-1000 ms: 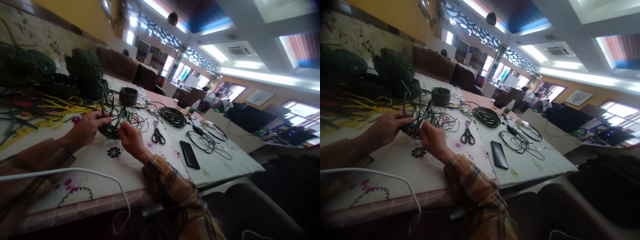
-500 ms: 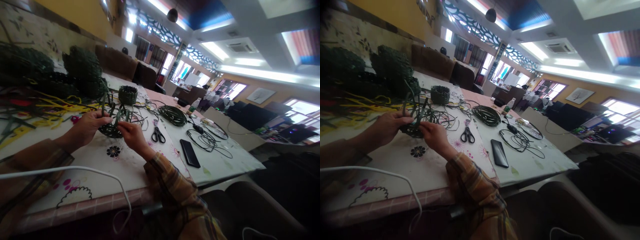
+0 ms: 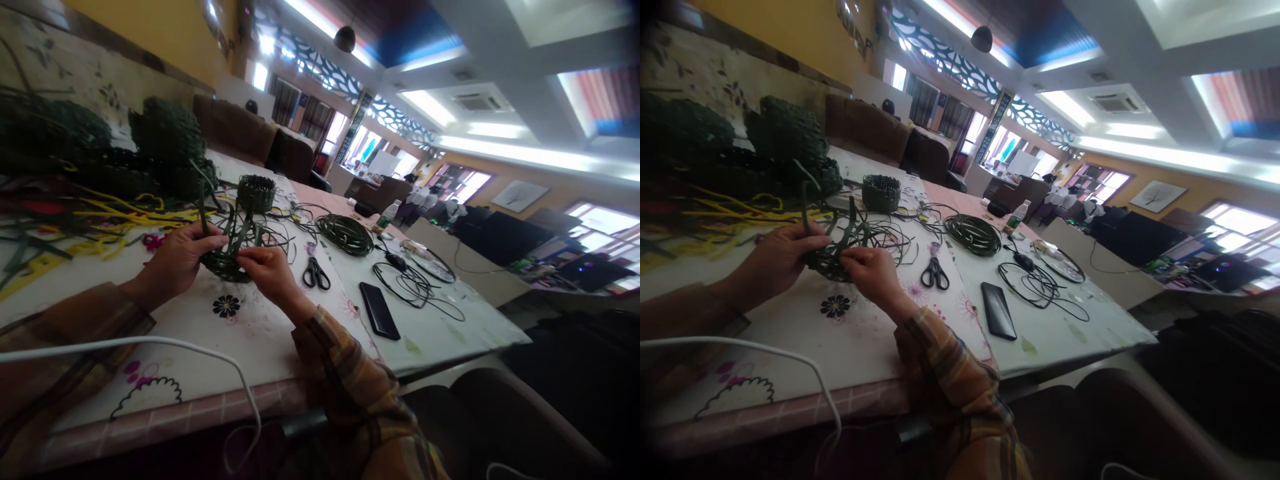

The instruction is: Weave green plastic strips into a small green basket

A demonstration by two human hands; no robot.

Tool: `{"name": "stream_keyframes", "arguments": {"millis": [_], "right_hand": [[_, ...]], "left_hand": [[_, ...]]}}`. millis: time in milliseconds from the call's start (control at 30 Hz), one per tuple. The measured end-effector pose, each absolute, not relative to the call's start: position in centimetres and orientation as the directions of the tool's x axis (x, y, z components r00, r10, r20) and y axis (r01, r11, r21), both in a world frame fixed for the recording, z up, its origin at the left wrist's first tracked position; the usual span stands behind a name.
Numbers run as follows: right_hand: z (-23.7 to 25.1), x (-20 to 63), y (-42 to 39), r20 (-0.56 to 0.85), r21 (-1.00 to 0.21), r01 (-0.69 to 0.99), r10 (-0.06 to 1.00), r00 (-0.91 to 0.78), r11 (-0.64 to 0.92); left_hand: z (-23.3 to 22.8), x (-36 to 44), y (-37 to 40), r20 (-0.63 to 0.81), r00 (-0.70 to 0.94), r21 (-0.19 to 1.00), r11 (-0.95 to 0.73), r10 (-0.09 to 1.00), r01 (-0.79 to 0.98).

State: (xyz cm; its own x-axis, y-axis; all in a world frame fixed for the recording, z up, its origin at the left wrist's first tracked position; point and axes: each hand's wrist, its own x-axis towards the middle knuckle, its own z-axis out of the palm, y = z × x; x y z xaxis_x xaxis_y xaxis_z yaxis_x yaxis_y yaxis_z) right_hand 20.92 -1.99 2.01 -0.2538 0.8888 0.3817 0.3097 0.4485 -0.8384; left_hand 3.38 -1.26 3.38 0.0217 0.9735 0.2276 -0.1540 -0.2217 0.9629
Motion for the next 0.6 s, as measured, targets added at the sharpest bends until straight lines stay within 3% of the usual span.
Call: {"name": "stream_keyframes", "arguments": {"millis": [67,167,233,367,467,600], "right_hand": [[2.0,21.0,-1.9,0.375,-0.857,0.286,0.899,-0.226,0.429],[2.0,21.3,-1.5,0.352,-0.901,0.200,0.918,-0.181,0.385],[2.1,21.5,-1.2,0.341,-0.925,0.116,0.924,-0.173,0.363],[2.1,21.7,-0.8,0.328,-0.944,-0.014,0.932,-0.154,0.330],[2.1,21.7,-0.6,0.321,-0.947,-0.049,0.942,-0.104,0.317],[2.3,21.7,-0.4,0.305,-0.949,-0.103,0.950,-0.068,0.297]], "left_hand": [[2.9,3.1,-0.6,0.258,0.034,0.959,-0.252,0.965,-0.128],[2.6,1.7,0.6,0.372,0.166,0.914,-0.392,0.913,0.106],[2.6,0.4,1.6,0.462,0.320,0.793,-0.547,0.827,0.269],[2.4,-1.5,3.2,0.531,0.502,0.549,-0.728,0.683,0.411],[2.2,-1.2,2.9,0.601,0.459,0.435,-0.750,0.654,0.498],[2.2,0.3,1.4,0.704,0.247,0.426,-0.674,0.666,0.604]]}}
